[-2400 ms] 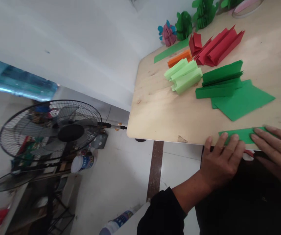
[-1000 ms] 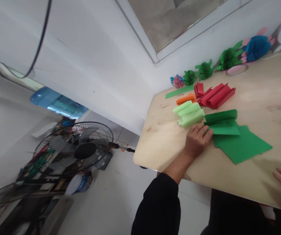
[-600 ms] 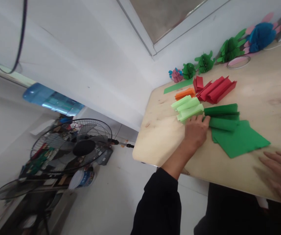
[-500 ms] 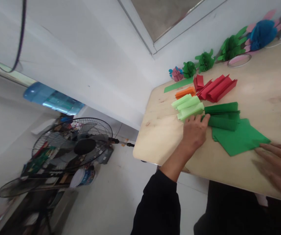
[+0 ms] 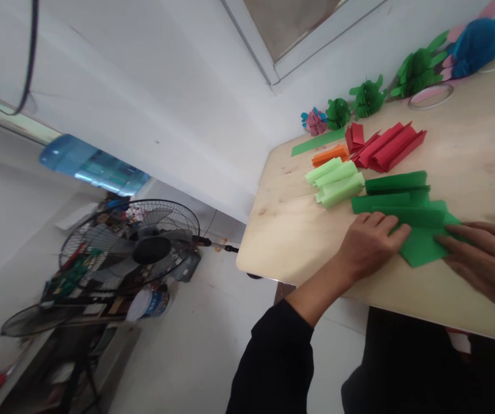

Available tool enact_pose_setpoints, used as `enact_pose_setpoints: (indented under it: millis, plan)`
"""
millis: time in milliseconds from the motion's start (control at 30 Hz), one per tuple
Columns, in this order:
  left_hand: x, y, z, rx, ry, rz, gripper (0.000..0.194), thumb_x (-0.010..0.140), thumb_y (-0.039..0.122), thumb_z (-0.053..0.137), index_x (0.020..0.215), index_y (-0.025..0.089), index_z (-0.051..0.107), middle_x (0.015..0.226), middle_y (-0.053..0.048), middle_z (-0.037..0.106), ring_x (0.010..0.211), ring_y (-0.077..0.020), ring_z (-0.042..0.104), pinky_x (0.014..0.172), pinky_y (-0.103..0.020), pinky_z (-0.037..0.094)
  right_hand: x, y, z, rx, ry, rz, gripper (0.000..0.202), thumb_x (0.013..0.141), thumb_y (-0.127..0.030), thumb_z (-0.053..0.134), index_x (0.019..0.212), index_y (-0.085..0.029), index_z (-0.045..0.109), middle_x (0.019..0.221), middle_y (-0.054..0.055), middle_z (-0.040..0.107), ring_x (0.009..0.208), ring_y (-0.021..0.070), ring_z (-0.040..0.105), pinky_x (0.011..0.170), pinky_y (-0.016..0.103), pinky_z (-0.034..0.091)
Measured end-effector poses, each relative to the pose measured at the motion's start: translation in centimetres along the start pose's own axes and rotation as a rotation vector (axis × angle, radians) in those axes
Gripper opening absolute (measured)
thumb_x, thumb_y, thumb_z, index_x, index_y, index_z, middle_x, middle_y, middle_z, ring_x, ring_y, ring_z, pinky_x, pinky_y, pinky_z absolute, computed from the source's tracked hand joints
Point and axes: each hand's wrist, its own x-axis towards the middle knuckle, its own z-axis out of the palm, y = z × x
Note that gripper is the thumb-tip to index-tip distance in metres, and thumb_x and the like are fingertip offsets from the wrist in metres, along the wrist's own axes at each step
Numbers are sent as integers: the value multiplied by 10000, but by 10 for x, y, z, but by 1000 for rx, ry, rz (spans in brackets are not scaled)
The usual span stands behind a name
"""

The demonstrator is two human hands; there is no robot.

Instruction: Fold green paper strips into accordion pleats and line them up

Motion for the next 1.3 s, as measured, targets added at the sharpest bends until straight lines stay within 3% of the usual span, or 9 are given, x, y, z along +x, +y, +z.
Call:
enact_pose_setpoints:
  millis: [100, 267, 400, 500, 567, 700, 867, 1067, 1300]
  plan:
    - [21, -9, 7, 37, -81, 55, 331, 994, 210, 329, 1108, 224, 639, 1039, -42, 660, 902, -189, 602, 712, -320, 397, 7, -6, -5, 5, -12, -6, 546, 935, -523, 237, 1066, -235, 682, 1182, 42, 637, 1135, 285, 529, 945, 485, 374]
    - [39, -19, 12, 52, -108, -21, 341, 988, 192, 326, 1118, 216, 639, 1012, -54, 662, 912, -207, 613, 694, -326, 395, 16, -21, -16, 14, -13, 68, 582, 954, -456, 168, 1002, -201, 689, 1146, 66, 645, 1138, 293, 517, 1000, 517, 354]
    - [21, -12, 5, -34, -54, -90, 342, 984, 232, 357, 1229, 231, 595, 1151, -48, 653, 978, -192, 606, 771, -327, 422, 18, -18, -16, 19, -13, 21, 539, 956, -435, 187, 938, -241, 689, 1139, 46, 647, 1115, 265, 535, 1021, 510, 336]
    - [-1, 1, -3, -162, -12, 9, 370, 967, 411, 410, 1196, 202, 611, 1158, -65, 654, 1043, -198, 593, 872, -342, 427, 19, -7, -12, -8, -13, -41, 521, 954, -432, 197, 919, -279, 694, 1105, 27, 655, 1061, 250, 552, 974, 485, 357]
    - [-13, 11, -5, -181, -6, 43, 444, 952, 501, 390, 1122, 174, 638, 1054, -76, 670, 995, -227, 609, 836, -362, 439, 21, 1, -9, -62, 14, -122, 495, 946, -430, 217, 922, -292, 692, 1060, 20, 660, 1015, 249, 555, 913, 463, 377]
    - [-17, 27, -2, -94, 7, 51, 347, 966, 333, 369, 1001, 141, 656, 851, -71, 643, 834, -218, 623, 686, -336, 422, 26, 11, -5, -172, 103, -326, 454, 923, -474, 269, 944, -274, 677, 1024, 42, 656, 965, 264, 547, 815, 439, 383]
    - [-11, 34, -3, -37, 56, 75, 273, 929, 131, 378, 970, 138, 648, 722, -39, 598, 691, -182, 605, 584, -294, 375, 27, 14, -6, -200, 119, -365, 467, 933, -488, 260, 979, -249, 658, 1043, 69, 649, 960, 251, 557, 836, 439, 382]
    - [-12, 31, -3, -174, 5, -18, 244, 907, 122, 413, 786, 158, 622, 716, -37, 626, 722, -186, 626, 589, -292, 425, 28, 13, -5, -193, 118, -346, 417, 924, -494, 311, 992, -252, 645, 1007, 55, 647, 935, 250, 560, 822, 427, 382]
    - [-13, 24, 1, -298, 7, -114, 223, 949, 255, 449, 1004, 168, 647, 904, -8, 728, 891, -157, 672, 745, -264, 512, 35, 26, -4, -146, 104, -425, 342, 901, -346, 328, 1072, -275, 615, 980, 1, 653, 892, 196, 576, 825, 401, 378]
